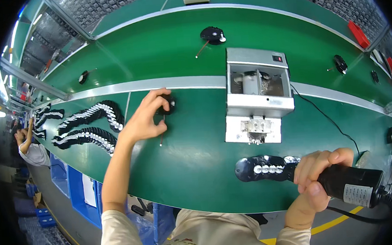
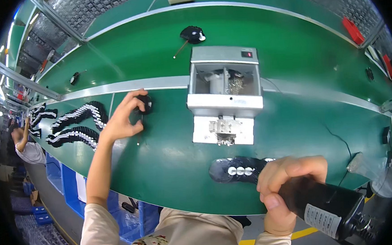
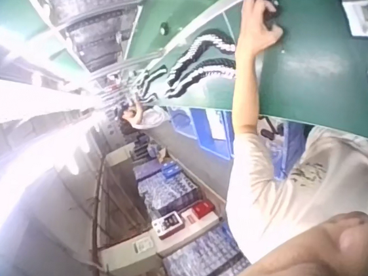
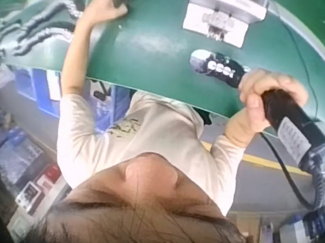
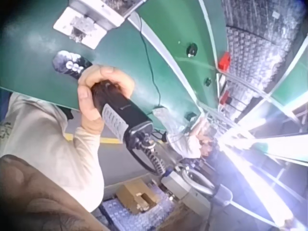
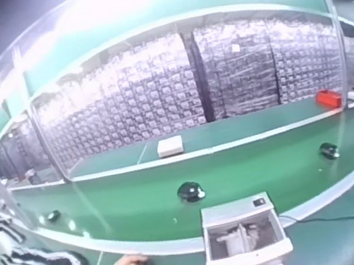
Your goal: Use an electric screwdriver to attach fans to electronic components on a factory assembly line.
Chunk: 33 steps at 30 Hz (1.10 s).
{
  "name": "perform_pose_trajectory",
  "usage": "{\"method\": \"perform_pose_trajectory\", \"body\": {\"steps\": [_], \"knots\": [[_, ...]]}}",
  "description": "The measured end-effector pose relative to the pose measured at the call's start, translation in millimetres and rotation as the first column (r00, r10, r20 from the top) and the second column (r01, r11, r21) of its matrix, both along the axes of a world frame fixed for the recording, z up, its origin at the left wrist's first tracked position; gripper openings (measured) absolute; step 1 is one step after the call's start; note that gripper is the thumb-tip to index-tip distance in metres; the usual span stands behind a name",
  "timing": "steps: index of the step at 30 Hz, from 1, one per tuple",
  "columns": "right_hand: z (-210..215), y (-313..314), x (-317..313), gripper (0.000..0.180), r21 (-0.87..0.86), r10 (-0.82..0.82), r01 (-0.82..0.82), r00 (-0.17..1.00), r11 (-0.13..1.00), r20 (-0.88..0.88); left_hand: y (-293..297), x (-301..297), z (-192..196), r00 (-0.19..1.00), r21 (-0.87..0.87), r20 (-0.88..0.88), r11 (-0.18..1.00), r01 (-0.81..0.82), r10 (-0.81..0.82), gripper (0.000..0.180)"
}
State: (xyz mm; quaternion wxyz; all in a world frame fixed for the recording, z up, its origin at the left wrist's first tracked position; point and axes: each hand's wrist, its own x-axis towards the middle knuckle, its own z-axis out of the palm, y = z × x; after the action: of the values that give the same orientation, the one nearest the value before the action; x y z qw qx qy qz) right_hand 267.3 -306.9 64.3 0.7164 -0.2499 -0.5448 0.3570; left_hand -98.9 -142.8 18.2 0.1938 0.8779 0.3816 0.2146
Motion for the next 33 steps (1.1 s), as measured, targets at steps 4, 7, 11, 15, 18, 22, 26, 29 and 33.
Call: {"method": "perform_pose_trajectory", "body": {"steps": [4, 7, 11, 15, 18, 22, 26, 29, 33], "knots": [[8, 0, -1, 0.052, -0.031, 0.017, -0.017, 1.0, 0.999, -0.005, -17, 14, 0, 0.996, -0.09, 0.056, 0.994, -0.058, 0.063, 0.032], [10, -1, -3, 0.05, -0.068, 0.016, -0.019, 0.999, 0.998, -0.045, -60, 50, -1, 0.966, -0.084, 0.152, 0.971, 0.225, -0.211, 0.027], [8, 5, 3, 0.053, -0.022, 0.091, -0.09, 0.995, 0.996, 0.046, -115, 104, -10, 0.913, -0.092, 0.3, 0.944, 0.318, -0.278, 0.02], [12, 5, -6, 0.051, -0.047, 0.093, -0.094, 0.995, 0.994, -0.02, -126, 129, -28, 0.898, 0.03, 0.319, 0.951, 0.309, -0.302, 0.018], [13, 5, -6, 0.05, -0.039, 0.096, -0.097, 0.995, 0.995, -0.019, -126, 138, -29, 0.886, 0.095, 0.324, 0.943, 0.318, -0.331, 0.018], [10, 7, -2, 0.05, -0.041, 0.148, -0.146, 0.988, 0.988, 0.044, -128, 142, -33, 0.909, 0.142, 0.245, 0.94, 0.31, -0.336, 0.019], [8, 8, -2, 0.05, -0.023, 0.133, -0.131, 0.988, 0.991, 0.075, -129, 141, -32, 0.923, 0.153, 0.198, 0.94, 0.304, -0.331, 0.022], [6, 12, 4, 0.052, 0.031, 0.13, -0.135, 0.983, 0.99, 0.132, -128, 140, -28, 0.922, 0.135, 0.173, 0.936, 0.326, -0.346, 0.025], [9, 10, 2, 0.051, 0.0, 0.124, -0.124, 0.991, 0.992, 0.045, -127, 142, -33, 0.915, 0.115, 0.176, 0.93, 0.348, -0.364, 0.022]]}}
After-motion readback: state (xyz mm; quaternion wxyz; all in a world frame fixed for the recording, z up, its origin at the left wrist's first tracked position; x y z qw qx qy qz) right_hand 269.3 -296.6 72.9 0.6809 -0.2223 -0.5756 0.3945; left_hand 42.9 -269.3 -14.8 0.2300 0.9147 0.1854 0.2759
